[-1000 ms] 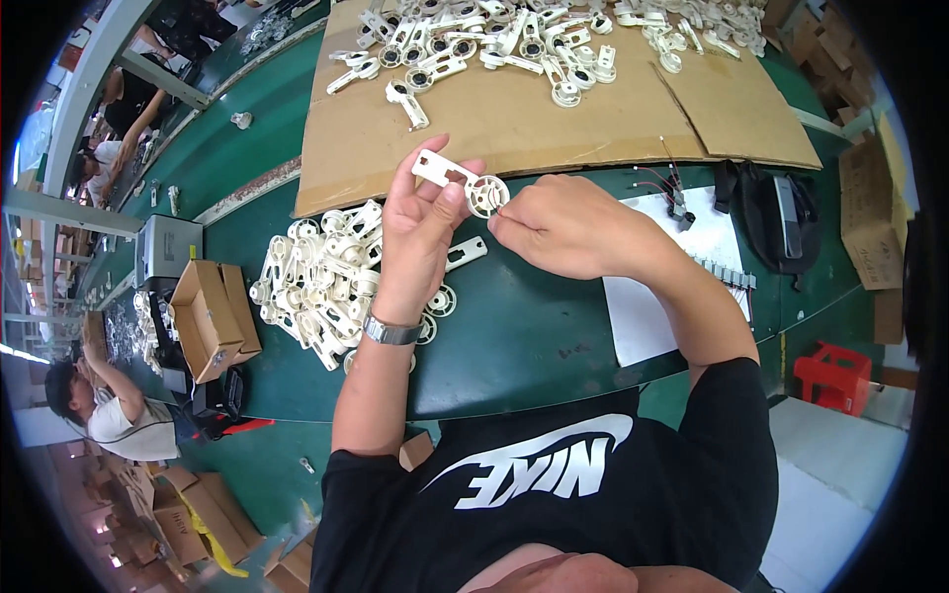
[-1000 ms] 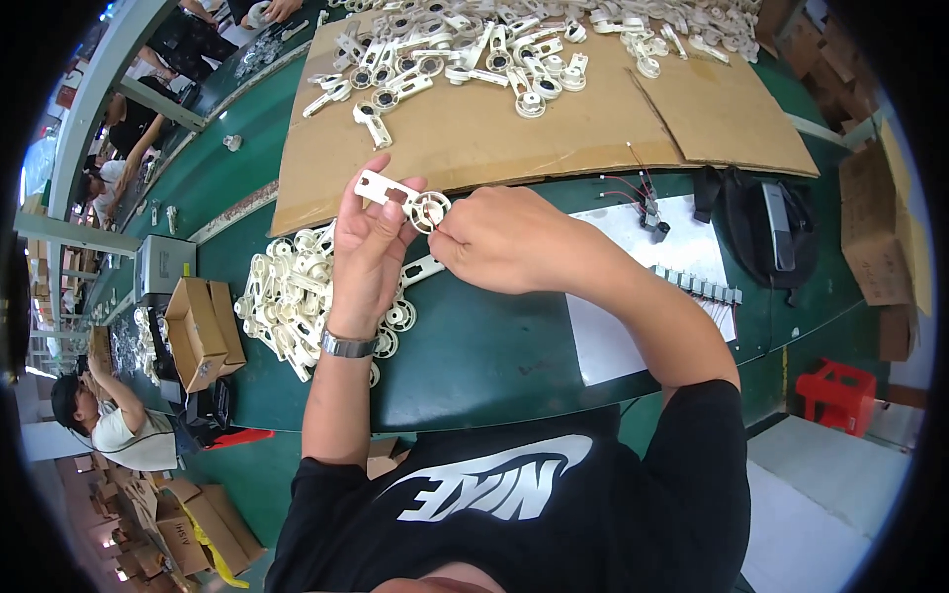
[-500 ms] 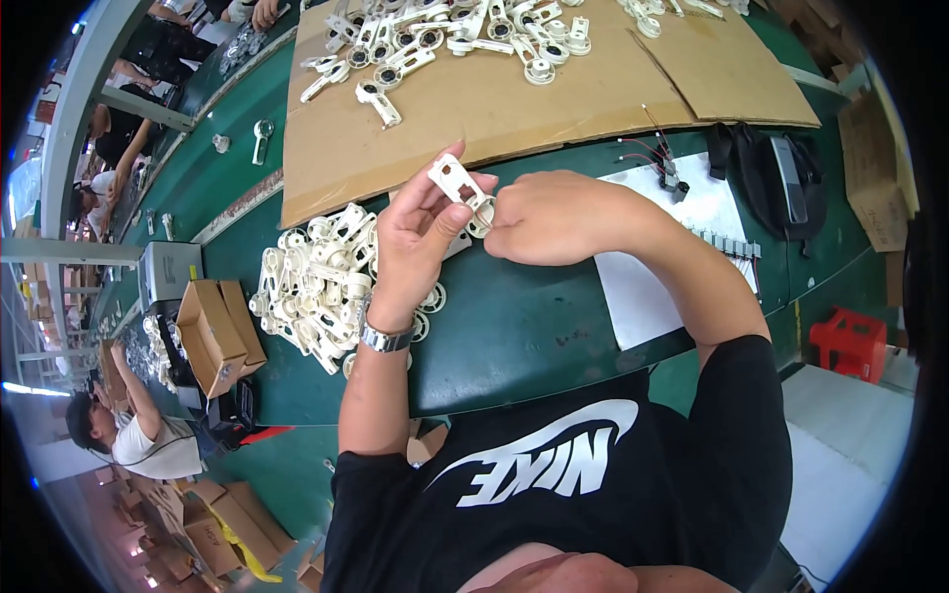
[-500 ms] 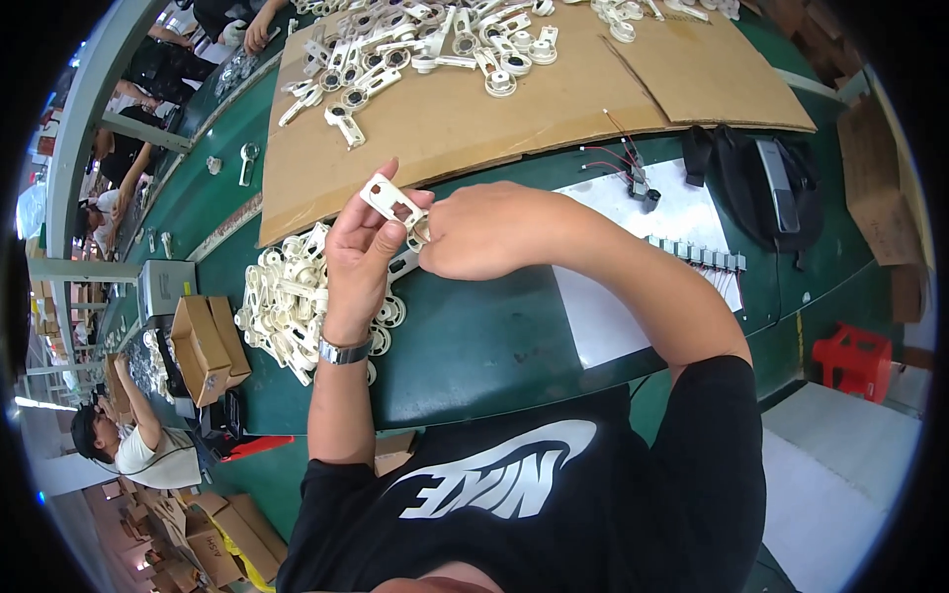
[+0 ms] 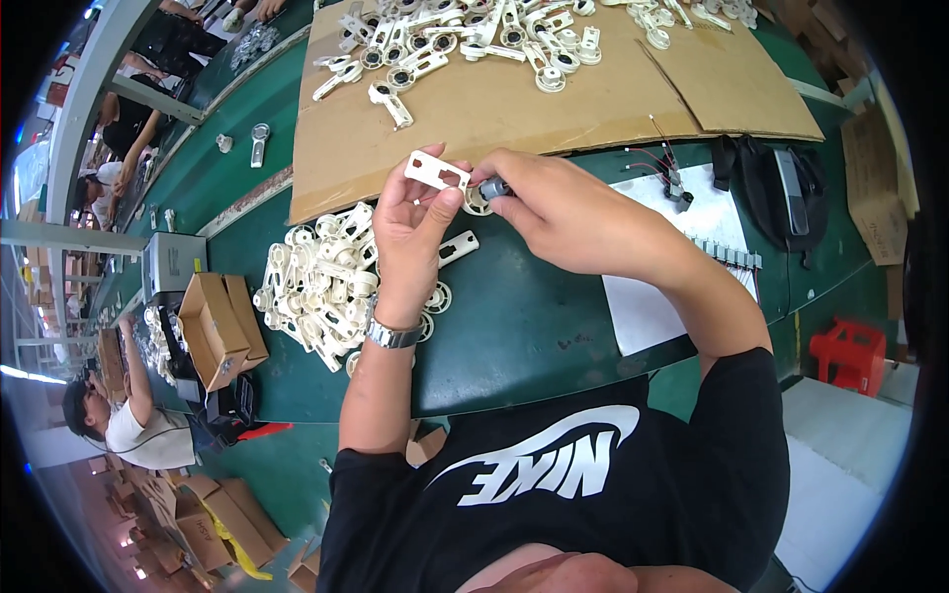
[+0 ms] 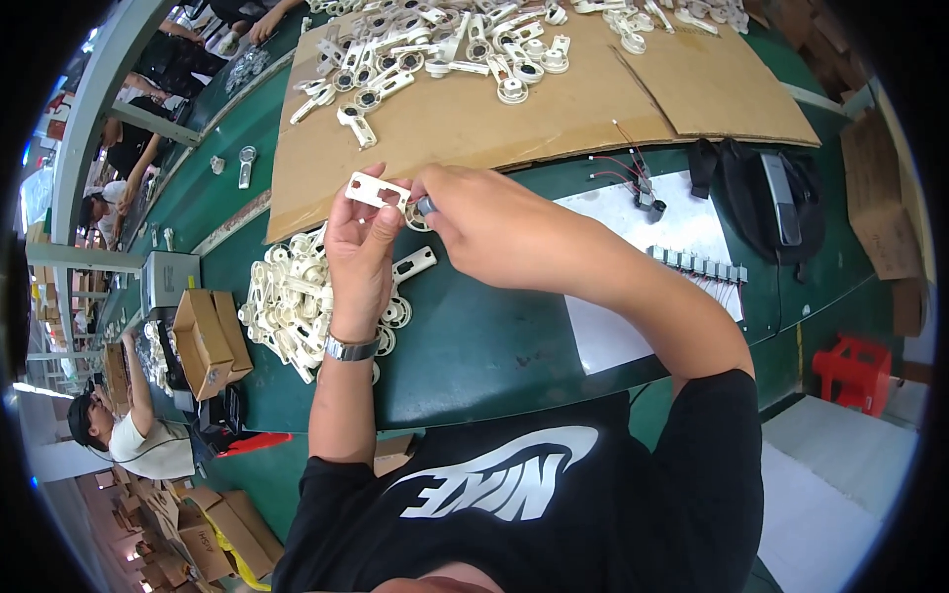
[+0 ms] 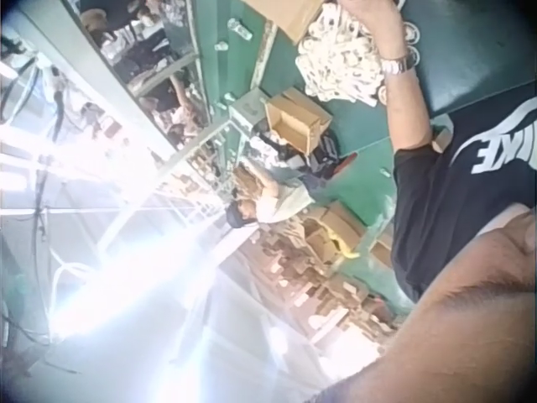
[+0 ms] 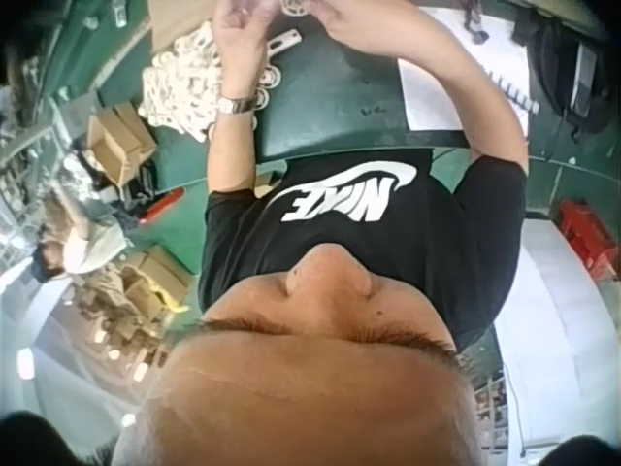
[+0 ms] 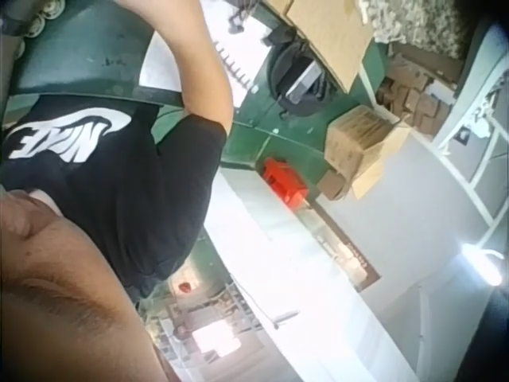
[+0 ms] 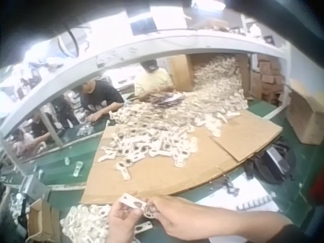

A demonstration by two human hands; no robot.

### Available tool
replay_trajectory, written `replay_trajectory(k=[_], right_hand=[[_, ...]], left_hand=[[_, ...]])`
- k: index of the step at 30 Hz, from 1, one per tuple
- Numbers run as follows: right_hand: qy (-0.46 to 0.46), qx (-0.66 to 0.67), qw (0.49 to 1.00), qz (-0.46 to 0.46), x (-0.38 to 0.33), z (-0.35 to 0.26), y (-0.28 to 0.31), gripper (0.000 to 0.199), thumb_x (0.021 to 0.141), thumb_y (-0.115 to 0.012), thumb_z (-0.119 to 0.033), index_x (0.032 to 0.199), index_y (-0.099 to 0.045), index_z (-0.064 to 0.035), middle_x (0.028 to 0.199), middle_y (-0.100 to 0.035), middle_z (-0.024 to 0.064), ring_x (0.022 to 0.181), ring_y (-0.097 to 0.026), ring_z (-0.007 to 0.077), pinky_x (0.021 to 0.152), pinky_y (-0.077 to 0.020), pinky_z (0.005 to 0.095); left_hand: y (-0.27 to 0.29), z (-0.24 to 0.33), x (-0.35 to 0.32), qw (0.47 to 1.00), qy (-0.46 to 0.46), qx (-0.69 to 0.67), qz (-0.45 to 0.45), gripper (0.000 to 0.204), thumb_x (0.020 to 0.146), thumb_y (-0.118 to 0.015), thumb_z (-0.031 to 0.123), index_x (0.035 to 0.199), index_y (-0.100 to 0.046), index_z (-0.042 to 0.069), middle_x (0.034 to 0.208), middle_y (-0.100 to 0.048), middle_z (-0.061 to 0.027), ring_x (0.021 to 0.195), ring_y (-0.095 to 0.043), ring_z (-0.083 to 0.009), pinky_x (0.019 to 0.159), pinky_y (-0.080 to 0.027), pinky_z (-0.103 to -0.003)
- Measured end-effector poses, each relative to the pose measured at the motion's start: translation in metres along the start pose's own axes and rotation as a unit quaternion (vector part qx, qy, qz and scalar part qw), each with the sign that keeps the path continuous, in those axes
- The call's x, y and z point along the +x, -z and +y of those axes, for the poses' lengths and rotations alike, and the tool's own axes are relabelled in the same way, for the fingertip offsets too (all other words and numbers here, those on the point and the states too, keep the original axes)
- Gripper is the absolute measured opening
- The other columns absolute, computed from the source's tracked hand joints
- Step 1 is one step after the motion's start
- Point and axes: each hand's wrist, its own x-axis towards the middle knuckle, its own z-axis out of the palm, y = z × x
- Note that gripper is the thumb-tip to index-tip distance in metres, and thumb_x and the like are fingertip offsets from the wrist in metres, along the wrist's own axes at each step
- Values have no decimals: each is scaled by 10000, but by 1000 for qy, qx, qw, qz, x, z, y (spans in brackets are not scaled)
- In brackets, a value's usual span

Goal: The person assembles electronic components by hand, inserting small motors into plastic housings at a workbench.

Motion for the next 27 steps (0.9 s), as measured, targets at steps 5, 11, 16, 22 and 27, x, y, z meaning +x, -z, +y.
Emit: replay_trajectory(k=[5,11,16,22,27], right_hand=[[-42,1,998,38,5,-13,0,252,991,-619,-73,1199,-558,57,1029,-694,267,974,-672,462,832,-519,503],[50,-24,990,132,13,3,-11,198,980,-652,-69,1169,-621,-15,941,-670,205,866,-664,437,748,-522,504],[117,-84,982,122,16,11,-19,213,948,-663,-43,1161,-663,-41,970,-640,157,864,-663,410,733,-537,479],[176,-298,926,150,18,4,-8,279,870,-711,-45,1146,-683,-74,934,-637,98,882,-658,293,715,-555,425],[216,-259,933,127,20,6,-11,302,836,-790,-73,1115,-681,-36,906,-636,94,803,-648,305,715,-540,420]], left_hand=[[5,-2,0,999,-18,-16,21,502,994,-732,82,1438,-519,-15,1265,-691,-144,1158,-670,-193,1007,-543,-332],[5,-2,2,996,-2,-80,44,502,990,-741,85,1431,-522,-14,1255,-691,-144,1130,-675,-183,979,-552,-323],[9,-2,2,994,-5,-95,59,476,987,-737,67,1409,-533,-14,1253,-693,-143,1118,-684,-186,959,-563,-318],[6,-5,2,997,-12,-64,43,434,972,-721,-9,1369,-547,-9,1245,-700,-145,1162,-688,-206,991,-568,-330],[5,-5,2,997,-19,-67,45,412,968,-717,-25,1346,-555,-7,1239,-705,-152,1181,-687,-216,1007,-567,-336]])
